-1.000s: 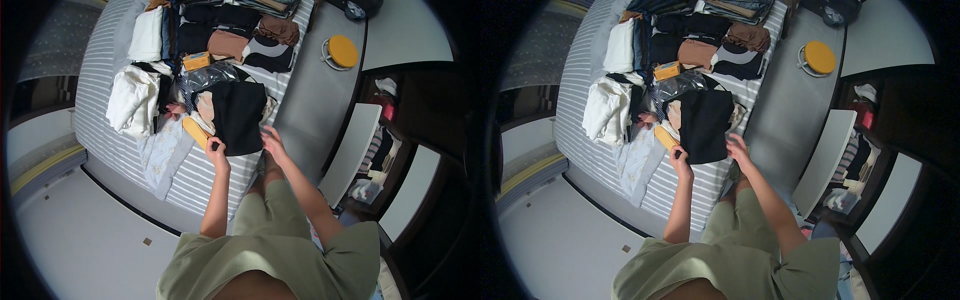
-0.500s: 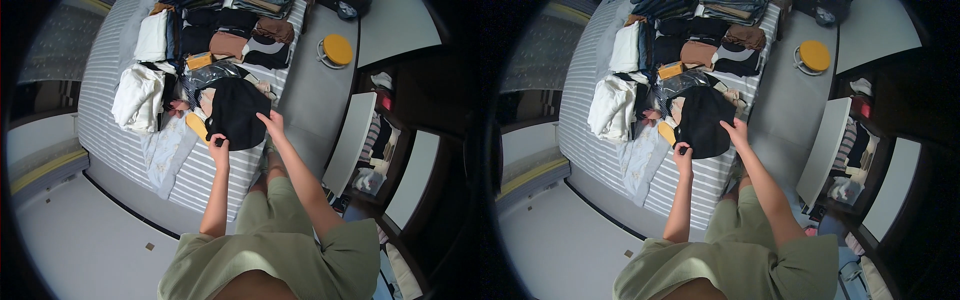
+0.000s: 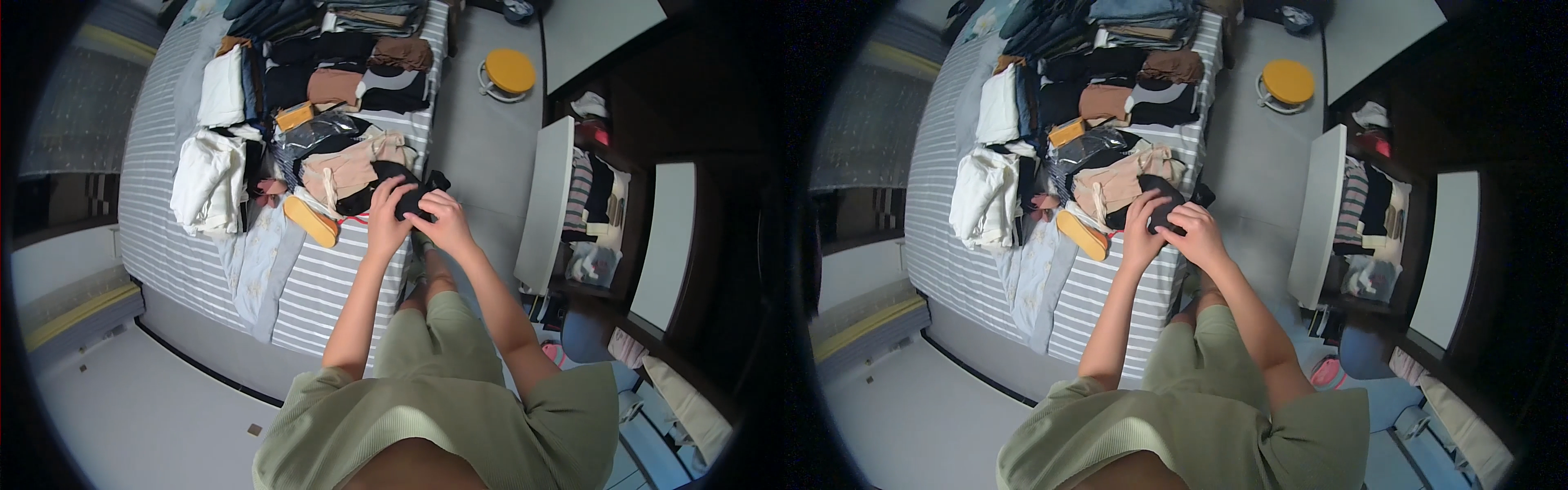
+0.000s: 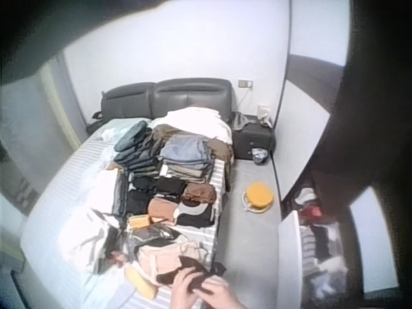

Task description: The person puts various items of clothing, a small box, and a pair of yellow insoles into a dresser drawer.

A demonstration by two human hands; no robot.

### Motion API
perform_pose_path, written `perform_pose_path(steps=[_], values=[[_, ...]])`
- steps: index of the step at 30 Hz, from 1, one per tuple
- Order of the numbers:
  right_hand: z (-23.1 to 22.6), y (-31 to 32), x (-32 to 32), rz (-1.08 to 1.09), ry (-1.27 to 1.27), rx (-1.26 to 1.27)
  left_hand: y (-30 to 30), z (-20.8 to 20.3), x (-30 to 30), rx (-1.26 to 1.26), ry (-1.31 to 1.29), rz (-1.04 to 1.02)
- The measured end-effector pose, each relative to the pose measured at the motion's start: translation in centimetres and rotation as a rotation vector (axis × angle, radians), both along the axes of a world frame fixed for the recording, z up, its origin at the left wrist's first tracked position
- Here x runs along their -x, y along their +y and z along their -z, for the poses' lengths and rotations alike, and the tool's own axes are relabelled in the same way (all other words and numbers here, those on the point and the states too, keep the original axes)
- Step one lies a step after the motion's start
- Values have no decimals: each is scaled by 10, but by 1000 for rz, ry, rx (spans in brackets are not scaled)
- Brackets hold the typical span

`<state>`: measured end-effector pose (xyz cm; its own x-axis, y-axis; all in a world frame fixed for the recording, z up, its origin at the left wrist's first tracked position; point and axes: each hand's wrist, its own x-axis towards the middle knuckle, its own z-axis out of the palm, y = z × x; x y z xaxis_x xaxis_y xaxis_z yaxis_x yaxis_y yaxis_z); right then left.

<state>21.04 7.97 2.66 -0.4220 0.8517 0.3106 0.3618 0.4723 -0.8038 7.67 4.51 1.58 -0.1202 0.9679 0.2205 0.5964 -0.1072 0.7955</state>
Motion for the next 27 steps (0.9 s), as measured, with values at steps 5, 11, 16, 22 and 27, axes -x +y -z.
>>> perform_pose_path(steps=[5,11,16,22,27], values=[[-15,-6,-38,130,170,27,4,-7,-26,83,-92,80],[9,-14,-112,248,167,213,11,-22,-57,296,-394,178],[25,-24,-157,288,-21,246,19,-32,-82,308,-470,321],[12,-21,-209,159,-133,123,30,-58,-120,382,-470,435],[17,-18,-248,147,26,169,43,-73,-172,323,-580,465]])
